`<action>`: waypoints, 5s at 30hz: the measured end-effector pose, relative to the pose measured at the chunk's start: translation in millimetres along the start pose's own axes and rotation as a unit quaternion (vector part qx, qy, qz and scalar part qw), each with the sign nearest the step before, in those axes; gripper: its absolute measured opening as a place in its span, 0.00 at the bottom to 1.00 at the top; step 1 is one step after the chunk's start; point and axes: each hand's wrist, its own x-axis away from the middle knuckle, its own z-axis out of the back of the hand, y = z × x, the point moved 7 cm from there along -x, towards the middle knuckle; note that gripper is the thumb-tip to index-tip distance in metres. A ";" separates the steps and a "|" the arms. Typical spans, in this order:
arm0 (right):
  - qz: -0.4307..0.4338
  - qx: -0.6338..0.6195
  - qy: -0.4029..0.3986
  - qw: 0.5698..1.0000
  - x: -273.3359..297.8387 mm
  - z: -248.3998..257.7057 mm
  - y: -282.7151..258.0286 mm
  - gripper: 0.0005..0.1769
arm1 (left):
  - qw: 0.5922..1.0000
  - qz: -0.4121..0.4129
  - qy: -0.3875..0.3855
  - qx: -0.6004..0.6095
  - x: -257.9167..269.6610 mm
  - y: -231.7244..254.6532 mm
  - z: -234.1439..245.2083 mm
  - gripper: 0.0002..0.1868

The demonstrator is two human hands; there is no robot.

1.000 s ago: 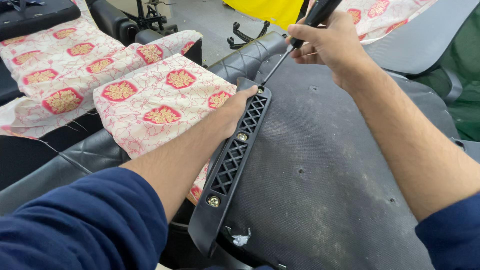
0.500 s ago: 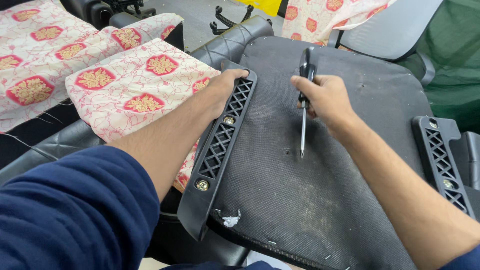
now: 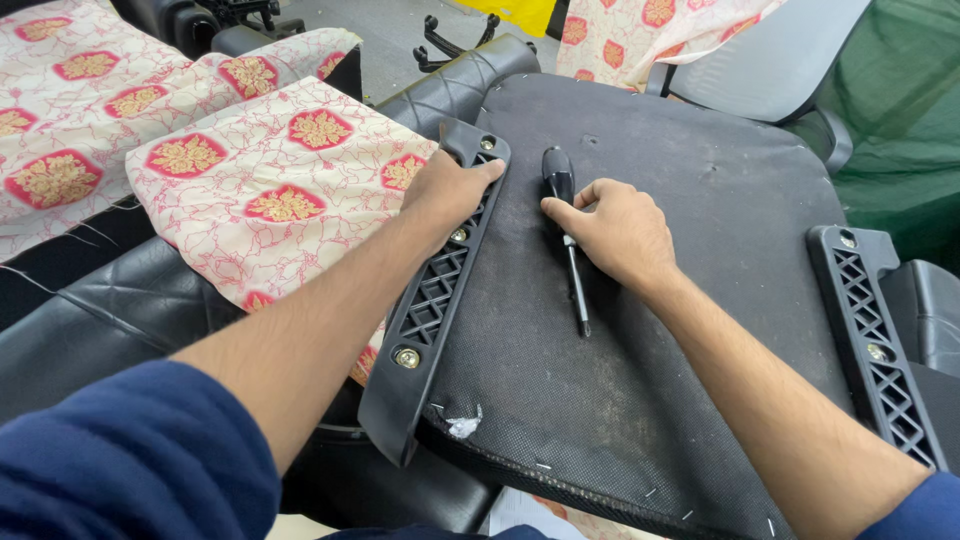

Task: The person uses a screwdriver to unscrew bolts from the plastic mounting brackets on the underside of an office chair seat, removing the screws by hand and placing them on the seat surface. They work on one bracket and then move to the second bracket, continuing to loosen and remove fasteners.

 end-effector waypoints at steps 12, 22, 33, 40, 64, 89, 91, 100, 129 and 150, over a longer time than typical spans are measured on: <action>0.047 -0.132 -0.037 0.989 26.0 4.3 16.5 0.20 | 0.931 -0.282 0.088 -0.213 96.8 46.5 -34.2 0.37; 0.049 -0.210 -0.083 0.973 83.2 24.3 51.6 0.14 | 0.923 -0.281 -0.040 -0.258 117.0 53.9 -76.3 0.49; -0.014 -0.229 0.202 0.952 139.5 146.0 219.7 0.14 | 0.903 -0.329 -0.054 -0.272 135.6 48.6 -76.6 0.36; -0.239 -0.163 0.278 0.916 210.2 103.1 475.8 0.14 | 0.895 -0.359 -0.037 -0.262 142.2 52.3 -69.9 0.36; -0.438 -0.144 0.072 0.884 259.8 -41.3 474.0 0.11 | 0.900 -0.360 -0.031 -0.243 143.1 52.3 -67.2 0.33; -0.029 -0.381 0.077 0.921 179.2 94.7 112.7 0.11 | 0.943 -0.327 -0.034 0.055 189.6 65.1 -50.8 0.18; -0.013 -0.414 0.050 0.909 180.9 85.3 83.3 0.11 | 0.947 -0.256 -0.122 0.149 211.3 64.8 -66.5 0.23; 0.025 -0.383 -0.012 0.923 206.0 56.0 45.6 0.14 | 0.919 -0.116 -0.201 0.320 265.6 40.7 -63.7 0.21; 0.256 -0.122 -0.019 0.959 142.3 77.8 131.8 0.09 | 0.992 -0.112 0.047 0.031 266.9 77.1 -103.3 0.16; 0.202 -0.158 0.003 0.966 131.1 71.3 134.2 0.09 | 0.954 -0.187 0.151 -0.178 218.7 72.9 -62.0 0.12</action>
